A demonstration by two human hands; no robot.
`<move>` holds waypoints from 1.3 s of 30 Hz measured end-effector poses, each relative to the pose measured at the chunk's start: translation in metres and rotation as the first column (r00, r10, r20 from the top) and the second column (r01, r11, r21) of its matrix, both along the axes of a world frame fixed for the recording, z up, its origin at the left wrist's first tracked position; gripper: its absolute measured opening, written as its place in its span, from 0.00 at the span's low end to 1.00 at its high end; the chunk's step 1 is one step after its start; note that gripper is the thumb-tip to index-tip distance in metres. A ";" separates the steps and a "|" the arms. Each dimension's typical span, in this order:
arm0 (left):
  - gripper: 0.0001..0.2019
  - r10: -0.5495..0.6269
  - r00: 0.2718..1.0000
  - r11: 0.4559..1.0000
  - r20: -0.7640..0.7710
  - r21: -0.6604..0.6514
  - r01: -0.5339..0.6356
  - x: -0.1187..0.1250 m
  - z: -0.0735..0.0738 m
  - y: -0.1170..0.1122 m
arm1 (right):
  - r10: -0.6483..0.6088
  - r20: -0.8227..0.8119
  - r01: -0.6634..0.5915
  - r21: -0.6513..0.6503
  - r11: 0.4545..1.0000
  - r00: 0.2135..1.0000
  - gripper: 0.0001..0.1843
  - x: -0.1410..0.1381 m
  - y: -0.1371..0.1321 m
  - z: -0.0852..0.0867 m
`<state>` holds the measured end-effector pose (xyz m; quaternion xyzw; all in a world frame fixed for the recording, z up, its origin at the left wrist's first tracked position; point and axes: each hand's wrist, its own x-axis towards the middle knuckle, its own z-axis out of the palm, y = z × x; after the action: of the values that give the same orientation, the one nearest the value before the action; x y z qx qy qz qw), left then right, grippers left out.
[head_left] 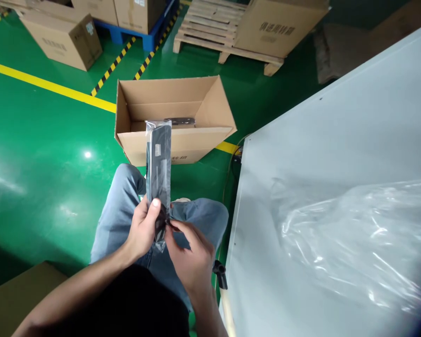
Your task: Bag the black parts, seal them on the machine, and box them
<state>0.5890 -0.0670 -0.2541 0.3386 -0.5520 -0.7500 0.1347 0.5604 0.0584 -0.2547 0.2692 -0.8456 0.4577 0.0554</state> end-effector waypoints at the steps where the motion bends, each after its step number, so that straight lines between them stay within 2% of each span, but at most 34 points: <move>1: 0.31 -0.007 1.000 1.000 -0.005 -0.015 0.007 0.001 -0.002 0.001 | 0.000 -0.047 0.001 0.025 1.000 0.999 0.07 0.000 0.000 -0.002; 5: 0.26 -0.060 0.998 0.996 -0.034 -0.074 0.057 0.005 -0.009 0.002 | 0.008 -0.169 0.011 0.111 0.994 0.986 0.07 0.000 0.000 -0.007; 8: 0.24 -0.098 0.995 0.989 -0.029 -0.117 0.094 0.006 -0.012 0.001 | 0.016 -0.124 0.006 0.170 0.985 0.992 0.06 0.001 0.000 -0.010; 12: 0.25 -0.105 0.994 0.989 -0.011 -0.108 0.103 0.006 -0.015 0.002 | 0.014 -0.040 -0.005 0.208 0.978 0.999 0.07 0.001 0.001 -0.013; 18: 0.27 -0.095 0.996 0.994 0.000 -0.060 0.095 0.005 -0.012 0.000 | -0.039 -0.007 0.039 0.137 0.990 0.999 0.07 -0.004 0.002 -0.016; 26: 0.30 0.009 1.000 1.000 0.011 -0.016 -0.009 -0.004 -0.008 -0.002 | -0.034 0.250 0.037 -0.005 0.999 0.968 0.04 -0.007 0.012 -0.013; 28: 0.31 0.029 0.999 1.000 0.021 -0.006 -0.029 -0.007 -0.008 -0.002 | -0.015 0.290 0.027 -0.037 0.999 0.957 0.10 -0.006 0.013 -0.015; 29: 0.32 0.031 0.999 1.000 0.021 -0.003 -0.030 -0.009 -0.008 -0.003 | -0.003 0.299 0.016 -0.042 0.999 0.954 0.12 -0.005 0.013 -0.016; 32: 0.31 0.026 0.999 1.000 0.029 -0.016 -0.025 -0.009 -0.008 -0.002 | 0.012 0.315 -0.004 -0.027 1.000 0.949 0.07 -0.004 0.012 -0.020; 33: 0.31 0.027 0.999 0.999 0.034 -0.028 -0.026 -0.009 -0.008 -0.002 | 0.003 0.329 0.005 -0.022 1.000 0.944 0.08 -0.005 0.012 -0.020; 39: 0.29 -0.046 0.999 0.999 0.016 -0.003 0.046 -0.007 -0.009 -0.006 | 0.026 0.555 0.001 -0.048 0.999 0.832 0.15 -0.016 0.021 -0.012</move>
<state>0.5820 -0.0731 -0.2627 0.3315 -0.5618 -0.7494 0.1138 0.5439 0.0798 -0.2669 0.1290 -0.8127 0.5358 -0.1891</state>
